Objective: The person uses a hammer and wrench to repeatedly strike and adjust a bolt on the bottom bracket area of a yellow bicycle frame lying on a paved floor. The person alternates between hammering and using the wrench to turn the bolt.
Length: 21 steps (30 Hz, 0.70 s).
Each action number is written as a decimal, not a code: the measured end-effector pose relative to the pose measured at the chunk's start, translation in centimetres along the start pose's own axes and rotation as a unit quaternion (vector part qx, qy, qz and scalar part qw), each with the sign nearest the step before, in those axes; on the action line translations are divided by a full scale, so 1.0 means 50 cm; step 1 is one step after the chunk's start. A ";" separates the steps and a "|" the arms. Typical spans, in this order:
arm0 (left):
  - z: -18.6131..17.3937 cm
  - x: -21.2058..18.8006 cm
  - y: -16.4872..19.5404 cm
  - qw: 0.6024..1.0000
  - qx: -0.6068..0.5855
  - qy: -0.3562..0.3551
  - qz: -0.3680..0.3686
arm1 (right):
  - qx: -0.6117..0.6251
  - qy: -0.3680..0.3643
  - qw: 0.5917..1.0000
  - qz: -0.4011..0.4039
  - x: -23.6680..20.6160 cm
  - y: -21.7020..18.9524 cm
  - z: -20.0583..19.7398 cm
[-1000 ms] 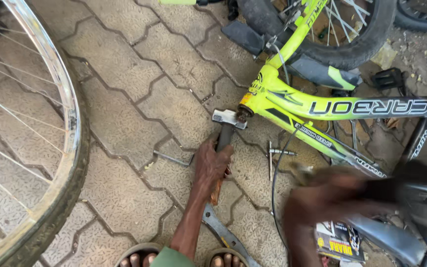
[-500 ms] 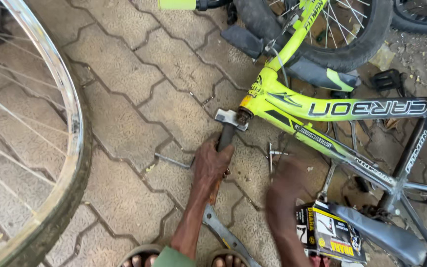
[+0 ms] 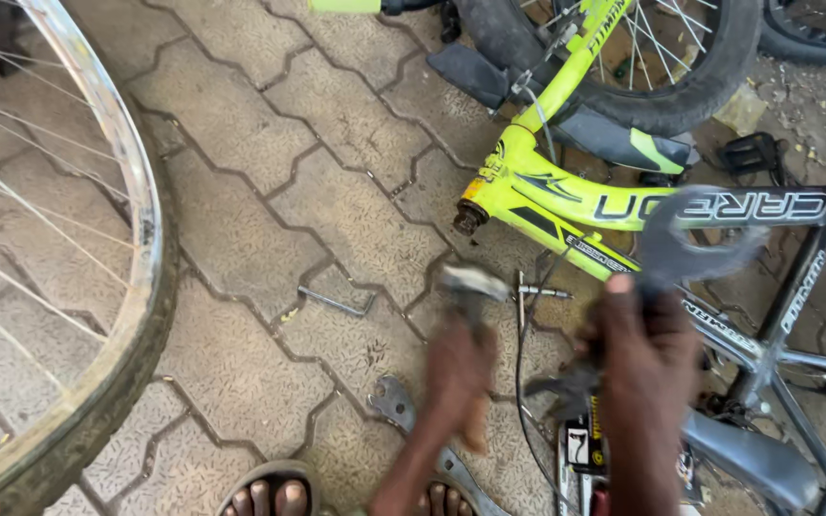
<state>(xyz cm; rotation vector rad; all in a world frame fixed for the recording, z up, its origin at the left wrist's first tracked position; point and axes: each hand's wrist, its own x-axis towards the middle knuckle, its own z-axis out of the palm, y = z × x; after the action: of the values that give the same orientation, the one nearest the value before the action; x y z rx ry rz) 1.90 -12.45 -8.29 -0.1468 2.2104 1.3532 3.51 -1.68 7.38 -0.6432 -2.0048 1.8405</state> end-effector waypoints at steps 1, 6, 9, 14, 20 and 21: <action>0.017 -0.005 0.004 0.996 0.033 -0.081 -0.005 | 0.047 -0.006 0.999 -0.023 0.002 -0.008 -0.013; -0.021 0.016 0.023 0.985 0.085 -0.149 0.002 | 0.190 0.025 0.964 -0.187 0.030 -0.017 -0.066; -0.092 0.043 0.036 0.994 -0.102 -0.035 -0.029 | 0.309 0.008 0.923 -0.231 0.050 -0.007 -0.063; -0.104 0.067 0.071 0.853 -0.520 -0.038 -0.030 | 0.422 0.036 0.894 -0.147 0.074 0.069 0.000; -0.061 0.108 0.072 0.820 -0.572 0.021 0.009 | 0.477 0.111 0.867 -0.087 0.113 0.174 0.012; -0.059 0.114 0.069 0.819 -0.573 0.035 0.008 | 0.480 0.106 0.867 -0.083 0.120 0.184 0.009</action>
<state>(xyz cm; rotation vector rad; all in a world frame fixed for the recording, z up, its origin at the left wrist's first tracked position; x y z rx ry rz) -5.31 -12.21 -7.33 -0.6009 1.1271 2.5219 -0.86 1.70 -2.13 -0.3159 -0.7683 2.1975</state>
